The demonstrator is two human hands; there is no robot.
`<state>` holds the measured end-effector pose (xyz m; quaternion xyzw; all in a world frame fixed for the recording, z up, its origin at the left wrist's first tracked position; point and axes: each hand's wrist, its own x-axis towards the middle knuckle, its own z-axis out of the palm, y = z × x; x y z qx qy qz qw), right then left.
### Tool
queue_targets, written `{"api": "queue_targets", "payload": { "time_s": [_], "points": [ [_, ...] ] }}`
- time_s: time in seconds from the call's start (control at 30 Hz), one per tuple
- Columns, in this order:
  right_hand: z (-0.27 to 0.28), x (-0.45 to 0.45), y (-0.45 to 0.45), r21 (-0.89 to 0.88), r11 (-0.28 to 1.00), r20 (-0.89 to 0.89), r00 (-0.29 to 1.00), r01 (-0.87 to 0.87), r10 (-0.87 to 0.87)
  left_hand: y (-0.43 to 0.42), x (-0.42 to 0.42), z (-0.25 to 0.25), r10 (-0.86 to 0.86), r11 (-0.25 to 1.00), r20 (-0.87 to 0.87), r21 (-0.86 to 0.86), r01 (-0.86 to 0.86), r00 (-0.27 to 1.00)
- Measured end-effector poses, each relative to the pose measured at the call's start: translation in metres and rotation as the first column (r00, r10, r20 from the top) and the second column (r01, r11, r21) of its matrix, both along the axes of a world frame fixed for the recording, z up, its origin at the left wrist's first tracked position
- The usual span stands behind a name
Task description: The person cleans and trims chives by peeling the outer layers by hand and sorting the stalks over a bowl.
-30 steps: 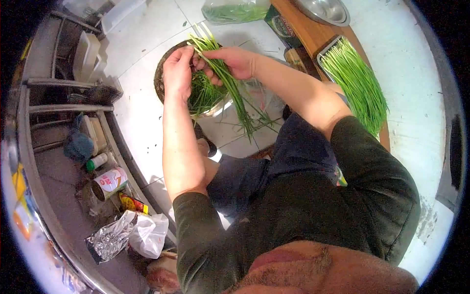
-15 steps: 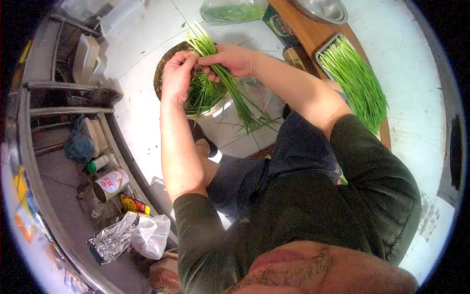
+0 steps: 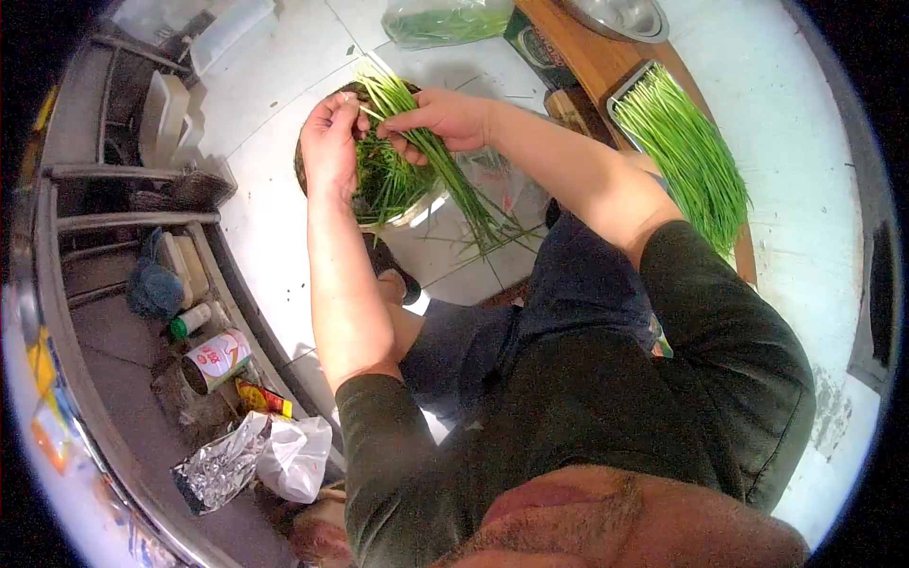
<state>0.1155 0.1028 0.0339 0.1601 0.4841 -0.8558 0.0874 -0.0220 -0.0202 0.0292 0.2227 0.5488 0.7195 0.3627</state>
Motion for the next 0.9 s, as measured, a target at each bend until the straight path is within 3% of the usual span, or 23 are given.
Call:
{"api": "queue_targets", "payload": {
  "time_s": [0.33, 0.53, 0.63, 0.73, 0.83, 0.9],
  "points": [
    [-0.005, 0.001, -0.001, 0.005, 0.999, -0.017, 0.999, -0.035, 0.035, 0.003, 0.005, 0.0, 0.097, 0.995, -0.019, -0.003, -0.097, 0.995],
    [-0.004, 0.001, -0.002, -0.005, 0.999, -0.059, 0.997, -0.047, 0.047, 0.004, -0.001, -0.002, 0.211, 0.969, 0.051, 0.121, -0.215, 0.976],
    [0.001, 0.0, -0.003, 0.028, 0.999, -0.022, 0.999, -0.025, 0.026, -0.001, -0.005, 0.002, 0.339, 0.94, 0.087, 0.01, -0.341, 0.937],
    [0.002, 0.0, -0.002, 0.061, 0.998, 0.003, 1.0, -0.017, 0.017, -0.005, -0.016, -0.007, 0.318, 0.94, -0.019, -0.123, -0.318, 0.948],
    [-0.002, -0.002, 0.001, 0.089, 0.996, 0.008, 1.0, -0.016, 0.016, -0.004, -0.009, -0.013, 0.207, 0.906, -0.468, -0.241, -0.349, 0.859],
    [-0.001, -0.001, 0.001, 0.096, 0.995, -0.018, 1.0, -0.017, 0.019, -0.01, -0.005, 0.007, -0.007, 0.8, -0.521, -0.515, -0.307, 0.853]
  ]
}}
